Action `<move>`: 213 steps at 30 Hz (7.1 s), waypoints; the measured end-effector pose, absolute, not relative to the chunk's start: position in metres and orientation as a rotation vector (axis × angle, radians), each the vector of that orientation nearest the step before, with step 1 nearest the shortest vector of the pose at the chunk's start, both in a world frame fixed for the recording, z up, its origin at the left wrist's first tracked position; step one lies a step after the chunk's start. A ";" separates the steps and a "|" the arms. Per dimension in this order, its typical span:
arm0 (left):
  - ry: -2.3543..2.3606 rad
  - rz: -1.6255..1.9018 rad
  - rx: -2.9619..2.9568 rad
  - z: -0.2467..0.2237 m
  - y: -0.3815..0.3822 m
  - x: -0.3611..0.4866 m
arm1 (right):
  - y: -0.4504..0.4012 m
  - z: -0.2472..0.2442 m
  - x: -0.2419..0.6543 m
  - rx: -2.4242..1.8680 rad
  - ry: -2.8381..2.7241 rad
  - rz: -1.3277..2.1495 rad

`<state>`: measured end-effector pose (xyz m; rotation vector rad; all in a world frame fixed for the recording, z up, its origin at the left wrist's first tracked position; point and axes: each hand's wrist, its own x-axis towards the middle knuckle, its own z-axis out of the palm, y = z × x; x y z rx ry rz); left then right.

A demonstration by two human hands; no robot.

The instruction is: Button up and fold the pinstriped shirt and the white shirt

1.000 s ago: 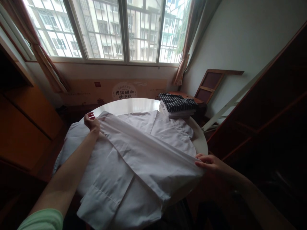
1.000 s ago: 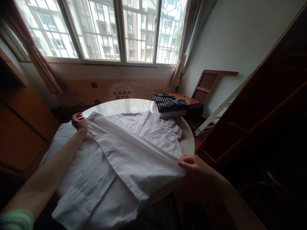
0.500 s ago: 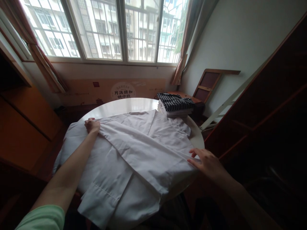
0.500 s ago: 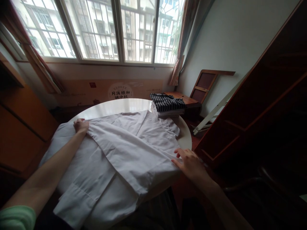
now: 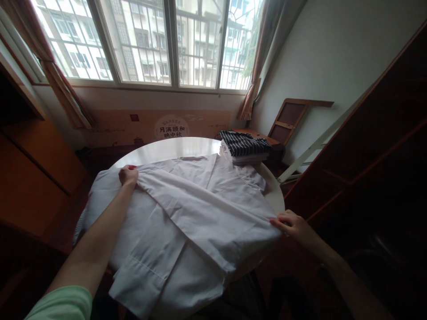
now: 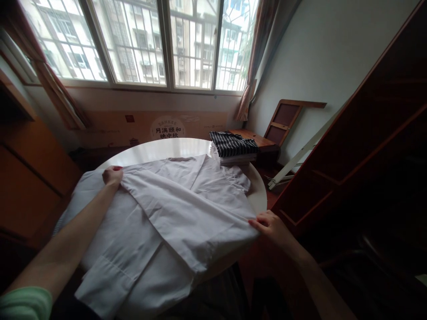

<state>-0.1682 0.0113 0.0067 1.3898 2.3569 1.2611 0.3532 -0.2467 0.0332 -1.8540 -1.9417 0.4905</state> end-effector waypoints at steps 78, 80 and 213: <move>2.371 1.163 1.471 0.007 0.014 -0.167 | -0.335 -0.002 0.165 -1.047 -2.666 0.252; 2.368 1.160 1.456 0.007 0.014 -0.167 | -0.337 -0.002 0.166 -1.038 -2.574 0.301; 1.833 0.529 2.446 0.040 -0.035 -0.083 | -0.246 0.020 0.220 -1.385 -2.521 0.236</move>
